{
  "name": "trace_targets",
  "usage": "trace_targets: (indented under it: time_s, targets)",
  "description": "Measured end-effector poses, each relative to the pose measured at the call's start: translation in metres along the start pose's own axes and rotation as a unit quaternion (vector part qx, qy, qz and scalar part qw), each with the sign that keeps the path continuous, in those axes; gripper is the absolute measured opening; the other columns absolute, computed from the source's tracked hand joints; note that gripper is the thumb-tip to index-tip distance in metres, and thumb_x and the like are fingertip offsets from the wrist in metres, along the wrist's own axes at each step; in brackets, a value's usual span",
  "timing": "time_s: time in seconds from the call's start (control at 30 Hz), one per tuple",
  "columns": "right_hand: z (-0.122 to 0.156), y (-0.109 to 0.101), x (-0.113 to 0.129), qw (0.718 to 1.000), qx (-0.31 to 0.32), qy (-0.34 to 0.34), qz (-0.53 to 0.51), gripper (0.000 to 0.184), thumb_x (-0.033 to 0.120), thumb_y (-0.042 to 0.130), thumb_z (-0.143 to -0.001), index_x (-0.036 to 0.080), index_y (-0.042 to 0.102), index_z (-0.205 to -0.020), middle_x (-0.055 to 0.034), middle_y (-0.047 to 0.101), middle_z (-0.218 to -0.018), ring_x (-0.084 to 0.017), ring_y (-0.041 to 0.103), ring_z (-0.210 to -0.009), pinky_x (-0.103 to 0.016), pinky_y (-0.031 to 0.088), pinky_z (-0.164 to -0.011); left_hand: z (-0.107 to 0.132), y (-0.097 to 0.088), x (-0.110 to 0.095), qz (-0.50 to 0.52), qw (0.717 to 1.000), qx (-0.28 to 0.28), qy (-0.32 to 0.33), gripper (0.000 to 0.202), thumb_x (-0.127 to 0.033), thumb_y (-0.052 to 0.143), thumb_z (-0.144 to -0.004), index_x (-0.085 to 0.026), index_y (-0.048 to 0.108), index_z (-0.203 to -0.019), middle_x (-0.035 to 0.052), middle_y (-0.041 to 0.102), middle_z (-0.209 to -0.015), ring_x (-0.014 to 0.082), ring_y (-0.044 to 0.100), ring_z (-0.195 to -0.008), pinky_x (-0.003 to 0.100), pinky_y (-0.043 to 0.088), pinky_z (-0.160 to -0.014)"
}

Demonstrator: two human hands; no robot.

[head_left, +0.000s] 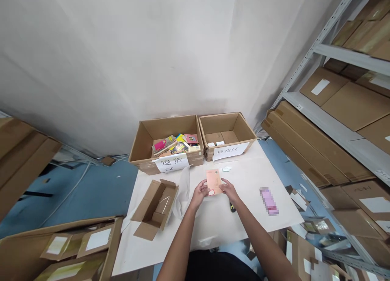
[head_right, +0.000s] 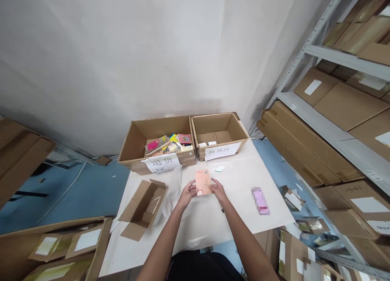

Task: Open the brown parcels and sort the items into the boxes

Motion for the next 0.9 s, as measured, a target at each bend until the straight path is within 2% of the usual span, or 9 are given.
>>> trace_targets:
  time_s: [0.13,0.23,0.37,0.43,0.57,0.67,0.73,0.83,0.9]
  targets:
    - [0.016,0.021,0.071,0.989,0.048,-0.061,-0.127,0.056,0.057,0.08,-0.074,0.025,0.061,-0.116,-0.0038,0.077,-0.099,-0.024,0.075,-0.092,-0.039,0.058,-0.084,0.023,-0.013,-0.068,0.009,0.997,-0.027,0.071,0.079,-0.051,0.085,-0.066,-0.023,0.063,-0.136,0.0054,0.067,-0.111,0.015,0.069,-0.082,0.033,0.06,-0.077]
    - [0.032,0.035,0.111,0.98,0.092,-0.077,-0.16,0.053,0.054,0.082,-0.075,0.027,0.056,-0.112,-0.0041,0.079,-0.103,-0.024,0.075,-0.09,-0.038,0.058,-0.082,0.04,-0.018,-0.105,-0.009,0.992,-0.048,0.115,0.075,-0.048,0.085,-0.068,-0.021,0.067,-0.135,0.0063,0.069,-0.111,0.0149,0.068,-0.078,0.035,0.061,-0.077]
    - [0.057,0.046,0.149,0.969,0.094,-0.125,-0.191,0.054,0.051,0.082,-0.076,0.029,0.054,-0.117,-0.0044,0.079,-0.106,-0.027,0.076,-0.093,-0.042,0.059,-0.085,0.07,-0.027,-0.141,-0.087,0.959,-0.203,0.177,0.061,-0.045,0.085,-0.071,-0.02,0.074,-0.125,0.01,0.075,-0.111,0.0216,0.072,-0.092,0.04,0.059,-0.091]
    - [0.071,0.055,0.164,0.963,0.089,-0.162,-0.196,0.051,0.051,0.08,-0.079,0.03,0.056,-0.119,-0.0055,0.079,-0.11,-0.028,0.076,-0.099,-0.045,0.06,-0.088,0.085,-0.017,-0.156,-0.095,0.948,-0.22,0.21,0.059,-0.046,0.083,-0.075,-0.021,0.074,-0.128,0.0118,0.076,-0.12,0.0247,0.072,-0.107,0.042,0.055,-0.102]
    - [0.096,0.084,0.186,0.951,0.138,-0.239,-0.139,0.043,0.051,0.077,-0.084,0.029,0.064,-0.12,-0.0071,0.074,-0.128,-0.028,0.067,-0.124,-0.046,0.054,-0.105,0.104,0.022,-0.177,-0.056,0.962,-0.107,0.244,0.068,-0.046,0.084,-0.077,-0.021,0.068,-0.138,0.012,0.07,-0.139,0.0281,0.066,-0.129,0.045,0.05,-0.112]
    - [0.102,0.091,0.192,0.941,0.167,-0.263,-0.131,0.041,0.049,0.074,-0.087,0.029,0.067,-0.122,-0.0078,0.068,-0.139,-0.027,0.06,-0.134,-0.046,0.05,-0.11,0.116,0.022,-0.189,-0.025,0.961,-0.116,0.25,0.068,-0.047,0.083,-0.077,-0.018,0.069,-0.136,0.0138,0.071,-0.137,0.0301,0.067,-0.127,0.046,0.052,-0.11]
    - [0.097,0.08,0.191,0.949,0.127,-0.262,-0.124,0.043,0.049,0.073,-0.087,0.028,0.066,-0.124,-0.0096,0.067,-0.14,-0.029,0.059,-0.135,-0.046,0.052,-0.106,0.123,0.012,-0.192,-0.004,0.961,-0.132,0.242,0.07,-0.048,0.084,-0.075,-0.016,0.069,-0.135,0.0161,0.072,-0.135,0.0317,0.068,-0.124,0.047,0.056,-0.105]
    - [0.084,0.047,0.186,0.966,-0.022,-0.245,-0.084,0.05,0.048,0.077,-0.081,0.027,0.067,-0.125,-0.0109,0.068,-0.138,-0.031,0.059,-0.131,-0.046,0.055,-0.102,0.13,-0.006,-0.192,0.024,0.962,-0.152,0.224,0.074,-0.049,0.088,-0.07,-0.014,0.07,-0.134,0.0189,0.073,-0.131,0.0333,0.07,-0.12,0.046,0.059,-0.098]
    - [0.079,0.04,0.184,0.972,-0.036,-0.219,-0.084,0.055,0.048,0.079,-0.077,0.025,0.068,-0.126,-0.0107,0.072,-0.127,-0.03,0.065,-0.12,-0.045,0.056,-0.097,0.133,-0.013,-0.191,0.037,0.964,-0.152,0.215,0.077,-0.049,0.09,-0.068,-0.014,0.07,-0.133,0.02,0.073,-0.131,0.0339,0.071,-0.118,0.046,0.06,-0.096]
Point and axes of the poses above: each hand's wrist, its own z-axis away from the middle knuckle, its own y-axis out of the palm, x = y × z, the point moved 7 cm from there along -z, towards the middle knuckle
